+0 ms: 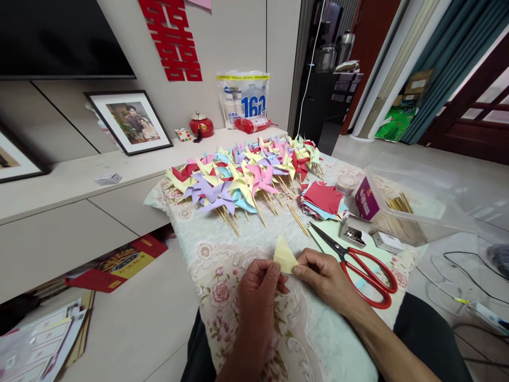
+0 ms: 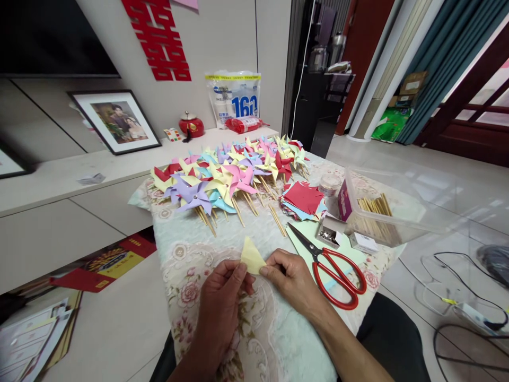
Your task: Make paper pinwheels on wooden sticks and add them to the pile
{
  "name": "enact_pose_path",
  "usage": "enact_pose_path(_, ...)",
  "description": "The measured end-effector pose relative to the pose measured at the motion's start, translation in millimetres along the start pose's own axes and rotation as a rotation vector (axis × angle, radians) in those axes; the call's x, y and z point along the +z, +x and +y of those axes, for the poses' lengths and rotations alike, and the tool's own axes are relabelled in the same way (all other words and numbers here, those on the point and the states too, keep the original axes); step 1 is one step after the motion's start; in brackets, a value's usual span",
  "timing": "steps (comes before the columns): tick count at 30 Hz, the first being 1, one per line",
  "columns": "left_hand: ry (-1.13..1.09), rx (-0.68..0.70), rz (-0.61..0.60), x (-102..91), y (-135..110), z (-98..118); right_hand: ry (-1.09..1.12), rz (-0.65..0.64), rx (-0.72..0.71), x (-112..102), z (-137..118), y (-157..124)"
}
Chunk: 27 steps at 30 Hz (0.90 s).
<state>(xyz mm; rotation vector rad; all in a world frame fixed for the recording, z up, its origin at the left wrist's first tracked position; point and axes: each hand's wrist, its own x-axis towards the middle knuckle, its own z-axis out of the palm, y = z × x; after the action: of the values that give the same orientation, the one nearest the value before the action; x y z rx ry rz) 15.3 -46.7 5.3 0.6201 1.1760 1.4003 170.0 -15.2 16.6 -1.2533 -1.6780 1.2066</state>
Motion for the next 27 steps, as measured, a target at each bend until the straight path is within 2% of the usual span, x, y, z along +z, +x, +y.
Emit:
enact_pose_path(5, 0.067, 0.015, -0.023, 0.7, -3.0, 3.4, 0.188, -0.065, 0.083, -1.1, 5.4, -2.0)
enact_pose_path(8, 0.081, 0.012, -0.041, 2.4, -7.1, 2.9, 0.241, -0.046, 0.114, -0.4, 8.6, -2.3)
enact_pose_path(10, 0.041, -0.011, -0.063, 4.3, -10.5, 2.0, 0.275, -0.024, 0.117, 1.2, 7.5, -3.0)
enact_pose_path(13, -0.12, -0.072, -0.068, 5.6, -14.4, 4.4, 0.243, -0.063, 0.091, 2.0, 0.3, -7.3)
enact_pose_path(15, -0.207, -0.115, -0.063, 2.7, -15.3, 10.2, 0.112, -0.046, 0.015, -2.5, -5.0, -14.0)
enact_pose_path(16, -0.22, -0.138, -0.063, -0.5, -15.4, 14.0, 0.016, 0.004, -0.04, -7.1, -6.6, -18.8)
enact_pose_path(19, -0.163, -0.177, -0.047, -16.1, -15.3, 26.6, -0.329, 0.285, -0.195, -30.0, -2.8, -38.2)
enact_pose_path(21, -0.123, -0.201, -0.061, -29.0, -16.1, 33.8, -0.575, 0.489, -0.22, -49.8, 6.8, -53.2)
enact_pose_path(22, -0.102, -0.218, -0.062, -35.3, -17.0, 36.9, -0.682, 0.549, -0.201, -59.8, 13.0, -60.4)
enact_pose_path(24, -0.042, -0.229, -0.085, -46.3, -19.1, 42.5, -0.834, 0.569, -0.101, -77.9, 26.2, -72.5)
enact_pose_path(27, 0.104, -0.203, -0.095, -58.0, -22.8, 49.6, -0.936, 0.406, 0.012, -97.4, 42.5, -81.9)
